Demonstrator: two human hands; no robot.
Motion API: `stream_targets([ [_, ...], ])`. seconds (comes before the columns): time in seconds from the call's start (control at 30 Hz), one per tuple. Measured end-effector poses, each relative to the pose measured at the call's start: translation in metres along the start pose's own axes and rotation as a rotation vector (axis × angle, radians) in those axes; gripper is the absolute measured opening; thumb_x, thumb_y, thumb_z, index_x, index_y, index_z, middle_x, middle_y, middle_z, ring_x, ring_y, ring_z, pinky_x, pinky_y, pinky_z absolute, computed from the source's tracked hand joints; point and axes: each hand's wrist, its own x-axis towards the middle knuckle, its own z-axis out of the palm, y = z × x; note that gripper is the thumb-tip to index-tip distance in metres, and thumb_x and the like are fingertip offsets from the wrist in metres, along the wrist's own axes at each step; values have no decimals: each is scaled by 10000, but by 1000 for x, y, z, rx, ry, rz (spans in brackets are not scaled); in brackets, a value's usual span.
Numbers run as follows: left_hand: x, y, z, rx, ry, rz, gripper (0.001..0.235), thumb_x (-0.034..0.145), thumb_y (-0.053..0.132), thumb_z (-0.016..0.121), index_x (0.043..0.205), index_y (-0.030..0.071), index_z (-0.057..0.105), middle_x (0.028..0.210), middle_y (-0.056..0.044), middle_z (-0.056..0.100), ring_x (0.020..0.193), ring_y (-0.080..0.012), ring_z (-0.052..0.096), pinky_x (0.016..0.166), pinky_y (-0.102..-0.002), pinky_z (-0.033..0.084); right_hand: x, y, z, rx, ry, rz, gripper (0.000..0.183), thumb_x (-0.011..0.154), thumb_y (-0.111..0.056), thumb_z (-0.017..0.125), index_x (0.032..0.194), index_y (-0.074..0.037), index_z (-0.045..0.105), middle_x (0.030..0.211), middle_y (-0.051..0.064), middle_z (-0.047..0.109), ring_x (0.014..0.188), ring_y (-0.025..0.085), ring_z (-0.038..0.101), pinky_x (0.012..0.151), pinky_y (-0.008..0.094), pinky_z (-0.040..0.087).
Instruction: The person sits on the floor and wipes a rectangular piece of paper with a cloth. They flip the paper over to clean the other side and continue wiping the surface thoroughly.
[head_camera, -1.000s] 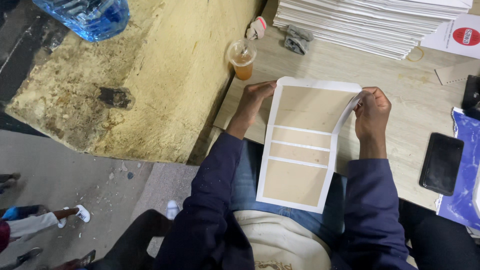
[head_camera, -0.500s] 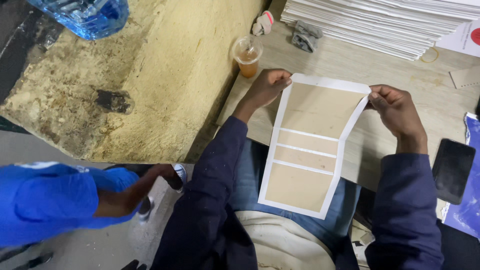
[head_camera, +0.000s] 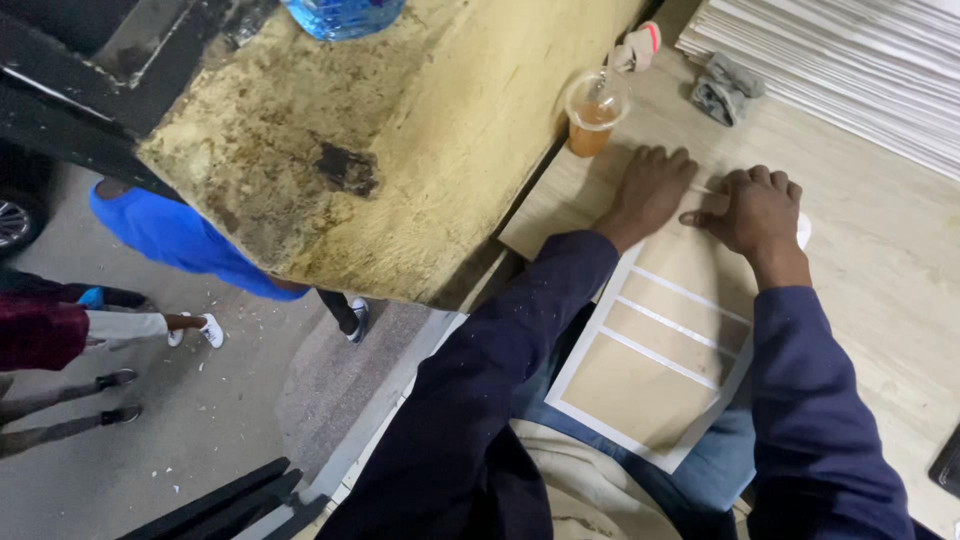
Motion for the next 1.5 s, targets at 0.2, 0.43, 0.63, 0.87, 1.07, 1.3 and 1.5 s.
stream_targets([
  [0.2,-52,36,-16,403,117,128,228,943,192,674,1092,74,801,1135,-154,756,1065,-310,732,1100,-535,450,-51,-42,38,-240,208,106,433,1067,-556,658,1229,-188,820,1228,60,786,1172,281,735,1157,394,450],
  [0.43,-52,31,-12,113,319,193,353,905,155,718,1250,78,726,1305,-151,716,1327,-330,642,1169,-472,465,-67,-24,-39,-125,32,122,485,1092,-596,555,1286,-183,721,1238,129,748,1196,330,724,1222,449,416],
  [0.63,-52,31,-12,74,370,184,213,888,88,687,1079,79,780,1146,-138,778,1103,-301,758,916,-406,553,-86,-25,-7,-148,40,217,723,1162,-646,430,1431,-19,669,1472,197,653,1395,362,608,1261,465,316],
  [0.87,-53,38,-41,-31,350,223,356,864,19,745,1213,84,746,1235,-127,732,1265,-328,671,1138,-502,474,36,-13,-74,138,278,-170,405,1090,-53,640,1494,-13,636,1547,242,596,1494,451,496,1219,554,408],
  [1.07,-50,29,-31,-90,370,187,251,852,59,703,1062,117,828,1120,-105,826,1113,-284,786,926,-402,572,76,5,-20,539,140,-368,348,953,-173,727,1289,-82,744,1130,262,756,1042,548,700,885,657,529],
  [1.3,-54,28,-3,-29,456,213,246,743,38,735,989,52,727,1139,-99,795,1058,-268,747,880,-409,535,-39,92,-37,709,-199,12,87,986,-63,822,1039,-129,802,1016,2,816,961,141,711,896,303,520],
  [1.5,-56,39,-21,-173,513,552,233,730,-71,681,683,89,519,630,-84,511,583,-300,540,949,-465,552,29,21,0,701,70,-448,182,921,2,882,927,-129,756,984,15,774,916,165,696,880,317,519],
])
